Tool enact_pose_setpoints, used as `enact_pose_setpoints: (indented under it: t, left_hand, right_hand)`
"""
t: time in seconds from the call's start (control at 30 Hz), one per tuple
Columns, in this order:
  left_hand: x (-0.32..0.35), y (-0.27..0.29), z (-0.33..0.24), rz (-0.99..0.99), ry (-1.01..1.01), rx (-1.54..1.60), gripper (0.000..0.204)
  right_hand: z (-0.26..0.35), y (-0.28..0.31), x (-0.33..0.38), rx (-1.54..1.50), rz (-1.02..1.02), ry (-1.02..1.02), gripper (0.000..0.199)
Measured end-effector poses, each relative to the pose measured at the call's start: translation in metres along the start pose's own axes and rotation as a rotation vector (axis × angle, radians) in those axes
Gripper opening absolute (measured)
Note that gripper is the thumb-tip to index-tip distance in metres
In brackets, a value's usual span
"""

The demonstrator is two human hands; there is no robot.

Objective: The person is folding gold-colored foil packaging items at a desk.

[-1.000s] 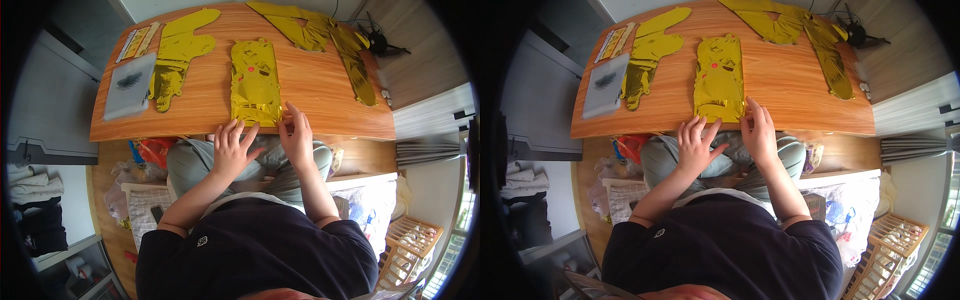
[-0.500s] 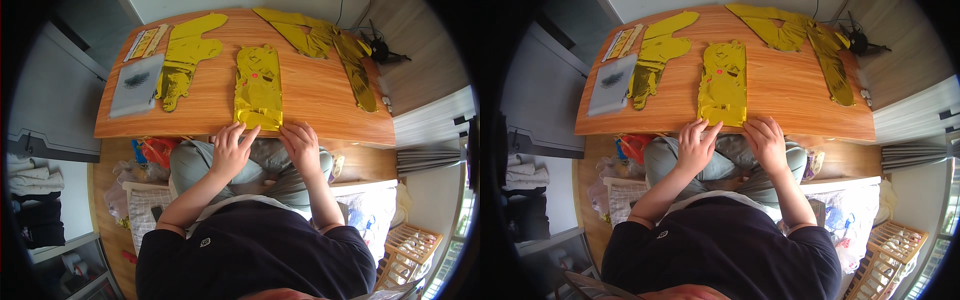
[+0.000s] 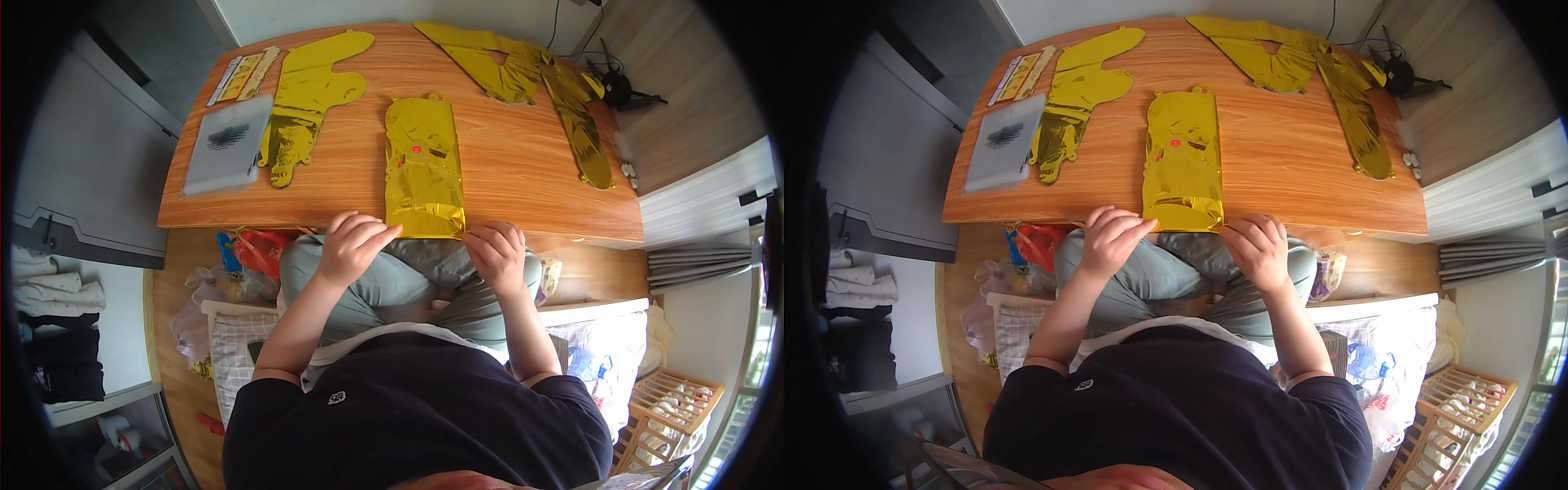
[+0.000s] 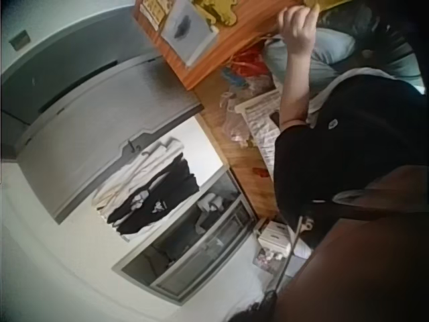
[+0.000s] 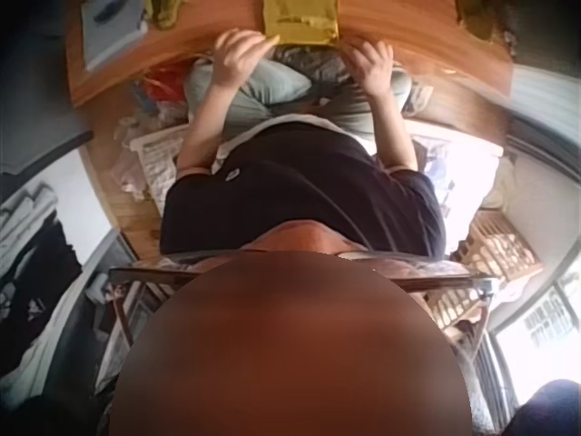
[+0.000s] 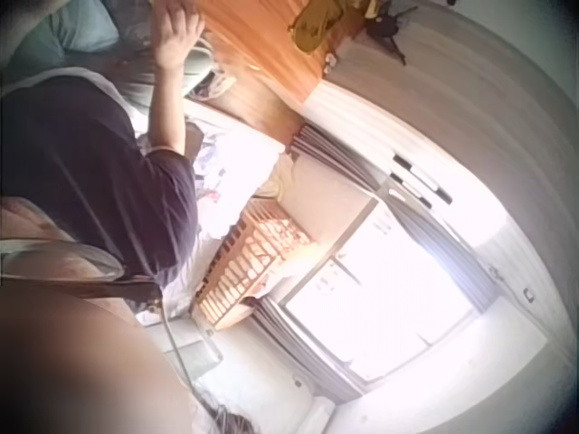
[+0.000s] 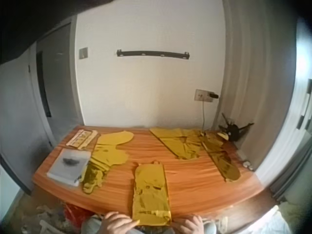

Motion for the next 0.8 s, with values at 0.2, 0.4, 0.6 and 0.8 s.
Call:
enact_pose_setpoints:
  t: [0.2, 0.4, 0.6, 0.8]
  left_hand:
    - [0.005, 0.001, 0.003, -0.052, -0.066, -0.156, 0.026]
    - [0.000, 0.004, 0.013, 0.095, -0.070, 0.029, 0.047]
    - [-0.037, 0.018, 0.009, 0.367, 0.057, -0.029, 0.098]
    - [-0.060, 0.013, 0.029, 0.551, 0.159, -0.004, 0.108]
  right_hand:
    - [0.001, -0.003, 0.003, -0.014, 0.005, 0.013, 0.030]
    - [0.000, -0.005, -0.001, -0.066, 0.043, 0.026, 0.041]
    - [0.000, -0.002, -0.024, -0.008, 0.198, -0.023, 0.066]
    - [-0.008, -0.011, -0.046, 0.059, 0.315, -0.128, 0.077]
Point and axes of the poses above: each hand's wrist, its own x-axis away from the middle knuckle, its own y-axis out of the back of the hand, z = x × y, the point moved 2 cm from there along -x, towards the middle knuckle, and after that the axes turned 3 degrees about z, right-handed, at the moved point
